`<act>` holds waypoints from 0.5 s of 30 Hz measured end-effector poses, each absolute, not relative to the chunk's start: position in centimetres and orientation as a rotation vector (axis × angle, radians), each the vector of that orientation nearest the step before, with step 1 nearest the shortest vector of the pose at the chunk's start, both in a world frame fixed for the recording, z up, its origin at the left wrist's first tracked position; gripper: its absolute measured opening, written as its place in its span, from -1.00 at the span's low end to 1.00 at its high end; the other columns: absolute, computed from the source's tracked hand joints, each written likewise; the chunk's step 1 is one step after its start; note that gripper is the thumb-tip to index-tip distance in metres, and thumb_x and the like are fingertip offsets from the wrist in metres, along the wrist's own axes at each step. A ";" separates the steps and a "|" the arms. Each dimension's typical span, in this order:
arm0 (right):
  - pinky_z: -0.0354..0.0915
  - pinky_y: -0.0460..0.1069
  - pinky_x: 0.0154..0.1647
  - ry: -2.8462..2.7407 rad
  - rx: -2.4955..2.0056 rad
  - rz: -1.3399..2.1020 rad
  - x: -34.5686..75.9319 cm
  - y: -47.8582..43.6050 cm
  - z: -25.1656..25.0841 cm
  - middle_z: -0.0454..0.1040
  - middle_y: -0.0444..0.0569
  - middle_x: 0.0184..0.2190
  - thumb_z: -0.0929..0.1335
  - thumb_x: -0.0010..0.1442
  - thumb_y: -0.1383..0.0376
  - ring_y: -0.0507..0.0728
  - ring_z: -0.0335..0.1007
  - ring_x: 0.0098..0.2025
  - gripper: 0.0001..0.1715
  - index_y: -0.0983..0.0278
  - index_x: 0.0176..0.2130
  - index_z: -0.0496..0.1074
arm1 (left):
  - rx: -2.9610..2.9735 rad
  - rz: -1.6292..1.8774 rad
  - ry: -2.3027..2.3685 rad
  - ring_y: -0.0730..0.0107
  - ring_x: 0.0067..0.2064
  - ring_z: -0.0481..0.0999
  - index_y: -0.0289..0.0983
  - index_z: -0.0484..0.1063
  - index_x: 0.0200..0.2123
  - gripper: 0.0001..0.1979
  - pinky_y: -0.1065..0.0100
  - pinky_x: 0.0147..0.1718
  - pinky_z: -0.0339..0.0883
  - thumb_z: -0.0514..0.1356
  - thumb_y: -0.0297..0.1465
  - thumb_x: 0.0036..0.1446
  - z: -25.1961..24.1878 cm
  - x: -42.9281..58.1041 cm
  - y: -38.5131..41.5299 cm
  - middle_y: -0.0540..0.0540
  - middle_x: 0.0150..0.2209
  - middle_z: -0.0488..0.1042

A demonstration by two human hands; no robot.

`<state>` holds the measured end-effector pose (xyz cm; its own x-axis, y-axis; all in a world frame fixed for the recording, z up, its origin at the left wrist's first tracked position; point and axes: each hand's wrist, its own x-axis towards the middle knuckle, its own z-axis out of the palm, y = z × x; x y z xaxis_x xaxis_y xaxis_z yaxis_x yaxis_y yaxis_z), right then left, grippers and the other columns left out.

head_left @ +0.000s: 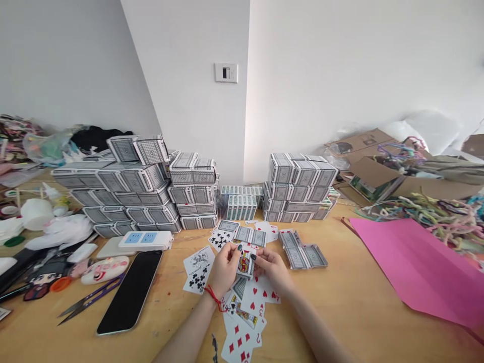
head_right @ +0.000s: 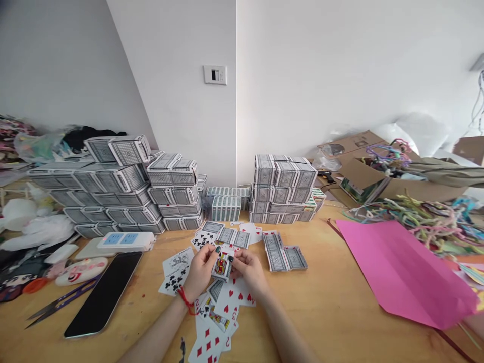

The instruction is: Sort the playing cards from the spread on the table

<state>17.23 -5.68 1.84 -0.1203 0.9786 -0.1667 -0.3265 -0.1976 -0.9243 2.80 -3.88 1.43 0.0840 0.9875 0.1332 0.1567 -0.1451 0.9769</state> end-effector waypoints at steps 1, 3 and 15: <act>0.29 -0.07 -0.55 -0.894 -1.017 1.558 17.1 -5.7 1.8 0.41 -0.14 -0.57 0.42 -0.19 0.10 0.01 0.32 -0.58 -0.63 0.29 -0.46 0.28 | 1.481 1.177 1.211 0.49 -0.53 0.18 -0.25 0.22 -0.50 -0.82 0.49 -0.54 0.09 0.03 -0.26 0.02 1.4 2.8 -3.9 0.07 -0.59 0.17; 0.28 -0.08 -0.55 -0.868 -1.000 1.538 17.0 -5.8 1.6 0.40 -0.15 -0.55 0.42 -0.18 0.11 0.00 0.32 -0.57 -0.65 0.28 -0.47 0.28 | 1.496 1.174 1.220 0.49 -0.52 0.20 -0.25 0.23 -0.49 -0.82 0.49 -0.53 0.09 0.03 -0.27 0.03 1.4 2.8 -3.9 0.07 -0.58 0.19; 0.12 -0.13 -0.61 -0.863 -0.983 1.429 17.3 -5.7 0.9 0.39 -0.14 -0.55 0.40 -0.12 0.19 -0.03 0.23 -0.61 -0.74 0.29 -0.45 0.31 | 1.322 1.075 0.951 0.44 -0.43 0.36 -0.27 0.33 -0.41 -0.89 0.45 -0.43 0.22 0.07 -0.38 -0.02 1.8 2.6 -3.6 0.01 -0.46 0.40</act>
<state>17.32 -5.68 0.93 -0.0088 0.9956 -0.0928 -0.3812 -0.0891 -0.9202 2.57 -3.57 1.81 0.2582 0.9643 0.0591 -0.0587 -0.0454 0.9972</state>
